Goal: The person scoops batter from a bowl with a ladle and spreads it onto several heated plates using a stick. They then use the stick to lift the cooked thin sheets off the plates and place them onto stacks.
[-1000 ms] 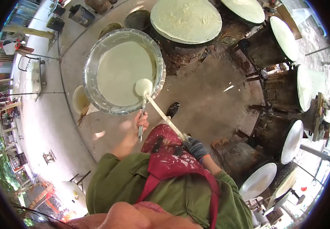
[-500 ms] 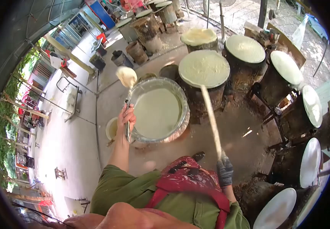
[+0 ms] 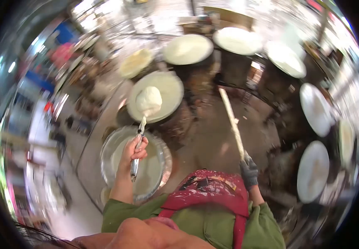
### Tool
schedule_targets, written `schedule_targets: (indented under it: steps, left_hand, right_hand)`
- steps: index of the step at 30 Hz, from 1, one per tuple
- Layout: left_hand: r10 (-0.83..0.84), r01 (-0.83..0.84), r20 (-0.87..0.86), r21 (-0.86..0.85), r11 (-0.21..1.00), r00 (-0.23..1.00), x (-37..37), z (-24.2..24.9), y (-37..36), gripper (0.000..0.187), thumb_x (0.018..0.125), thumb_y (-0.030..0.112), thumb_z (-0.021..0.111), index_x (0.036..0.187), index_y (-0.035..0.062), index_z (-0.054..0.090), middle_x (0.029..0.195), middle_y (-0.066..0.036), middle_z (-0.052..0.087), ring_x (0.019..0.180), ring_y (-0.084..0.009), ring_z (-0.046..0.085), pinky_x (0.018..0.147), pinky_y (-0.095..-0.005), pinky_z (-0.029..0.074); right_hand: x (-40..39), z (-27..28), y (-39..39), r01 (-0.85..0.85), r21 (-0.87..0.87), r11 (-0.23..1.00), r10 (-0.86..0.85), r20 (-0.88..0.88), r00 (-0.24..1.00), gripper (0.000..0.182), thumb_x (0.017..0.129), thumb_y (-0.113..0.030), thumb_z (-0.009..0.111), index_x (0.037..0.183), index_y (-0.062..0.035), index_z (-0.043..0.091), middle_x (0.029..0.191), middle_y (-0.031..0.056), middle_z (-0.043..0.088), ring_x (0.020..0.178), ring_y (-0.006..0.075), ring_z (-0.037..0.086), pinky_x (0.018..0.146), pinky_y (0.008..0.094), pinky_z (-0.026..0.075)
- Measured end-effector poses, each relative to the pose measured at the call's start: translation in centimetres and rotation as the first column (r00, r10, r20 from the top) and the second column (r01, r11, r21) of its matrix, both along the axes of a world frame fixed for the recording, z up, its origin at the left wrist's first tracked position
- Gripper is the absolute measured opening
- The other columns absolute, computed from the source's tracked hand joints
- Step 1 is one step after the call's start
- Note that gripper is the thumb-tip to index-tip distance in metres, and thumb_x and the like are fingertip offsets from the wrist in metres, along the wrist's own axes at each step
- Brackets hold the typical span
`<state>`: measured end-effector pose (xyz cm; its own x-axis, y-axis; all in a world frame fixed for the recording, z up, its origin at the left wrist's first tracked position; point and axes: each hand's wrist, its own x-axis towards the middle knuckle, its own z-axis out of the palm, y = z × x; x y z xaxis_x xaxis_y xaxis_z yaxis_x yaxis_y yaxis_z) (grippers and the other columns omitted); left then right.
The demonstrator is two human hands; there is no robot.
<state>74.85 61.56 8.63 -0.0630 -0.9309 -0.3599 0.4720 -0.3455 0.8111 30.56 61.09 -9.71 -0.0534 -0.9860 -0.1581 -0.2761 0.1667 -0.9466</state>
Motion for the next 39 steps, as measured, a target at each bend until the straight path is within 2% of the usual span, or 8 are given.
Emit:
schedule_targets:
  steps: [7,15,20,26,32,35,38,39]
  left_hand:
    - [-0.554,0.657,-0.427,0.137,0.742,0.715,-18.5,-8.1,-16.4,0.034,0.098,0.029,0.032,0.097,0.0028,0.053,0.052,0.006,0.033,0.031,-0.0034,0.026,0.034,-0.0197,0.024]
    - [-0.681,0.879,-0.584,0.13,0.46,0.442,-51.0,-6.3,-30.0,0.036,0.099,0.027,0.031,0.099,-0.0044,0.049,0.053,0.007,0.035,0.029,0.0003,0.031,0.031,-0.0181,0.023]
    - [-0.741,0.969,-0.631,0.074,0.238,0.23,-70.0,-7.6,-37.3,0.036,0.098,0.029,0.033,0.097,-0.001,0.053,0.053,0.007,0.034,0.03,-0.0027,0.028,0.032,-0.0199,0.025]
    - [-0.973,0.99,-0.181,0.017,0.143,0.144,-87.3,-12.7,-40.9,0.035,0.098,0.031,0.035,0.088,0.0007,0.048,0.052,0.005,0.03,0.035,-0.0059,0.029,0.037,-0.0243,0.026]
    - [-0.951,0.951,0.09,0.07,0.302,0.295,-95.7,-20.0,-40.6,0.028,0.095,0.026,0.044,0.082,0.0008,0.047,0.055,0.002,0.039,0.039,-0.0089,0.033,0.038,-0.0235,0.027]
    - [-0.83,0.979,0.54,0.052,0.199,0.14,-96.0,-21.9,-44.0,0.026,0.088,0.023,0.054,0.079,-0.0001,0.046,0.057,-0.005,0.046,0.043,-0.0122,0.046,0.039,-0.0265,0.035]
    - [-0.588,0.995,0.806,-0.016,0.095,0.069,-94.6,-21.9,-48.2,0.028,0.083,0.022,0.06,0.081,-0.0032,0.047,0.063,-0.014,0.054,0.052,-0.0245,0.056,0.049,-0.0348,0.043]
    - [-0.484,0.994,0.868,-0.095,0.052,0.109,-94.4,-24.3,-50.0,0.029,0.082,0.022,0.061,0.083,-0.0038,0.048,0.063,-0.014,0.054,0.052,-0.0251,0.056,0.049,-0.0354,0.043]
  right_hand:
    - [-12.0,-2.1,3.7,0.389,-0.167,0.906,-0.421,-0.257,0.87,0.041,0.084,-0.013,0.06,0.123,-0.0029,0.051,0.099,0.0108,0.063,0.08,0.0109,0.057,0.072,0.0271,0.047]
    - [-27.9,-8.0,5.6,0.88,0.088,0.467,-0.853,0.308,0.422,0.042,0.084,-0.011,0.06,0.124,-0.003,0.05,0.103,0.0141,0.062,0.087,0.0138,0.058,0.079,0.0285,0.047]
    - [-36.1,-9.7,1.9,0.867,-0.062,0.494,-0.855,-0.216,0.471,0.045,0.085,-0.023,0.059,0.124,-0.0029,0.049,0.107,0.0219,0.058,0.092,0.0336,0.059,0.078,0.0382,0.047]
    - [-44.5,-4.3,-9.1,0.858,-0.296,0.42,-0.862,-0.427,0.274,0.048,0.085,-0.026,0.057,0.127,-0.006,0.045,0.105,0.0229,0.058,0.092,0.0385,0.057,0.078,0.041,0.046]
    - [-47.2,-1.9,-20.6,0.938,0.247,0.245,-0.78,-0.524,0.342,0.051,0.087,-0.035,0.051,0.133,-0.015,0.04,0.102,0.0239,0.059,0.091,0.0395,0.057,0.077,0.0448,0.045]
    - [-46.2,-5.9,-23.7,0.952,0.25,0.178,-0.735,-0.61,0.297,0.05,0.087,-0.036,0.05,0.134,-0.0197,0.039,0.099,0.0212,0.061,0.087,0.0369,0.059,0.075,0.0426,0.046]
    - [-45.0,-10.1,-25.6,0.998,0.037,0.056,-0.974,-0.216,0.063,0.049,0.087,-0.036,0.052,0.129,-0.0118,0.044,0.084,0.0188,0.062,0.073,0.0296,0.06,0.068,0.0385,0.047]
    - [-45.4,-11.1,-27.4,0.953,0.303,-0.008,-0.988,-0.149,0.04,0.044,0.088,-0.033,0.053,0.126,-0.0106,0.048,0.079,0.0159,0.061,0.069,0.0241,0.058,0.067,0.0335,0.047]
